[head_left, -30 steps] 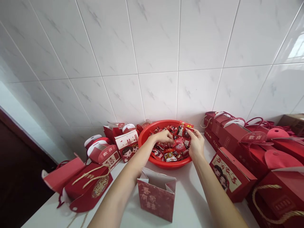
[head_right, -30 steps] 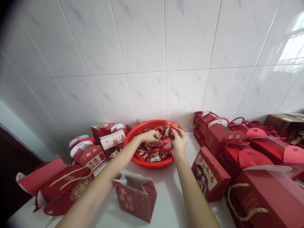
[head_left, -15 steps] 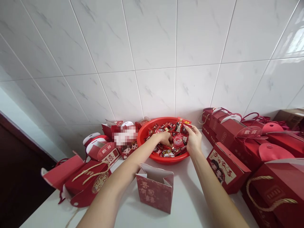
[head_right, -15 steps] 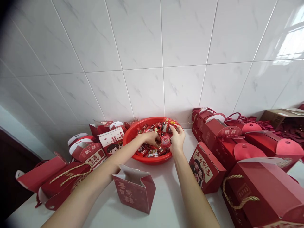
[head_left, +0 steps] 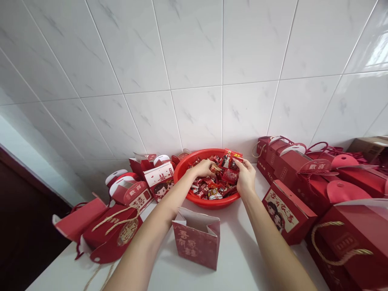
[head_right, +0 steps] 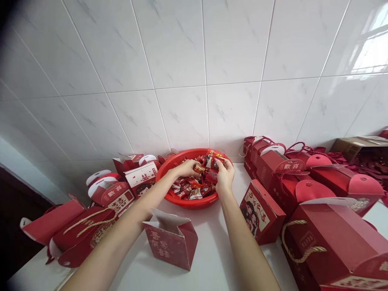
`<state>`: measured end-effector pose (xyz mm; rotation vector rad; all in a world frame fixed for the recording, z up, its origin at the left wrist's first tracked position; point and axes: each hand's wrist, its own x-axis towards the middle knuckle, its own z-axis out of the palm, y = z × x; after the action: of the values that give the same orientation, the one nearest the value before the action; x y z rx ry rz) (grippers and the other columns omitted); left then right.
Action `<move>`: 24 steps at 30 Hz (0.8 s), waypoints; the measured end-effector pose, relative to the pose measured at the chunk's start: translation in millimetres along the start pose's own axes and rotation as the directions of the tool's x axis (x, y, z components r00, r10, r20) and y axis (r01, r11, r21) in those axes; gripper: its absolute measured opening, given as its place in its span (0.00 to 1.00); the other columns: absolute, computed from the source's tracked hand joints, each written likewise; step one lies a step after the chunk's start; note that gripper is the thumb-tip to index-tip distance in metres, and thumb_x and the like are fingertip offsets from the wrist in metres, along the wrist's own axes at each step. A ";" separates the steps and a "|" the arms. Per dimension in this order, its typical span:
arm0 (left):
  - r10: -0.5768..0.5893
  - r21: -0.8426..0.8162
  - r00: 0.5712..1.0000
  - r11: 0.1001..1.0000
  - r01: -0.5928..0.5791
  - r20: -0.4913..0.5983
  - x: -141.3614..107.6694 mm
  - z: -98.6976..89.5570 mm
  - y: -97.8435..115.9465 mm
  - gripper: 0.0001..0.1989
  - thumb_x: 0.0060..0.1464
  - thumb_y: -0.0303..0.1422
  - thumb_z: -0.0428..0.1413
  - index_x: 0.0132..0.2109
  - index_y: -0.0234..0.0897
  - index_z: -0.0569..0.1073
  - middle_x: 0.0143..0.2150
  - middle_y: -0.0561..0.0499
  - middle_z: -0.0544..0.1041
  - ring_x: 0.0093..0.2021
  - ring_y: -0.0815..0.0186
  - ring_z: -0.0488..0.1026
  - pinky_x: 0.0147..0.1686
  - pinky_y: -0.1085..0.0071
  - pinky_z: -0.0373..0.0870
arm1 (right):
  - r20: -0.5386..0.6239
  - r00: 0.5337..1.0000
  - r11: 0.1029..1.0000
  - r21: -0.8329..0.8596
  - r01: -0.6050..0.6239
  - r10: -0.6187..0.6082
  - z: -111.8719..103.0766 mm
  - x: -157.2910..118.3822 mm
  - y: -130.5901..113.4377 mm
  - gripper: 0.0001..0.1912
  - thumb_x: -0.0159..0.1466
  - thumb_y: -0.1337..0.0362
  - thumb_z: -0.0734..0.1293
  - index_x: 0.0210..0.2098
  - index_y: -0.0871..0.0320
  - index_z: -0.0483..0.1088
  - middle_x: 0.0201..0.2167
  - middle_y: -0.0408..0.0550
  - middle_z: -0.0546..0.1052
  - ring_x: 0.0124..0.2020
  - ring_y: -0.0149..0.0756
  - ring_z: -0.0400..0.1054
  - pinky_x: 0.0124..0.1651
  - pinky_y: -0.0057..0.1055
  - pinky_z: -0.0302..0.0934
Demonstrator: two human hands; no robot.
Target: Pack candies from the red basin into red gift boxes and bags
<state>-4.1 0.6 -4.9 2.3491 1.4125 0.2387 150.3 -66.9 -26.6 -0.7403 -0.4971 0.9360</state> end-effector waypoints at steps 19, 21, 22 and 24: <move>0.191 -0.051 0.971 0.981 -0.185 0.147 0.2 8.4 10.8 0.08 0.46 0.24 0.61 0.35 0.35 0.83 0.37 0.51 0.83 0.40 0.61 0.79 0.41 0.72 0.72 | 0.000 0.999 0.999 0.020 0.036 -0.036 0.7 2.7 1.4 0.12 0.41 0.61 0.74 0.25 0.57 0.72 0.26 0.41 0.77 0.30 0.33 0.70 0.38 0.32 0.66; 0.152 -0.056 0.944 0.988 -0.141 0.293 -0.1 11.1 11.1 0.11 0.44 0.23 0.60 0.36 0.37 0.83 0.39 0.53 0.83 0.41 0.61 0.79 0.42 0.72 0.72 | -0.002 0.999 0.999 0.015 0.050 -0.050 0.2 3.4 2.6 0.12 0.42 0.61 0.74 0.25 0.57 0.72 0.26 0.41 0.77 0.30 0.33 0.69 0.38 0.31 0.66; 0.128 -0.051 0.941 0.992 -0.118 0.314 -0.1 11.9 10.3 0.12 0.44 0.22 0.60 0.37 0.38 0.84 0.40 0.53 0.84 0.42 0.61 0.79 0.43 0.72 0.72 | -0.002 0.999 0.998 0.014 0.054 -0.054 0.0 3.5 3.0 0.12 0.42 0.61 0.74 0.25 0.57 0.72 0.26 0.41 0.78 0.30 0.33 0.70 0.38 0.31 0.66; 0.099 -0.063 0.939 0.995 -0.082 0.329 0.0 12.8 7.8 0.15 0.44 0.24 0.60 0.40 0.40 0.84 0.44 0.53 0.84 0.45 0.60 0.78 0.46 0.70 0.71 | 0.005 0.999 0.999 0.011 0.053 -0.053 -0.1 3.4 3.1 0.12 0.42 0.61 0.74 0.26 0.57 0.72 0.27 0.42 0.78 0.31 0.34 0.70 0.39 0.32 0.66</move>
<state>6.5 -5.7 -13.3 2.2850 1.1262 -0.0969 150.4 -62.8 -28.8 -0.7115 -0.5135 0.8906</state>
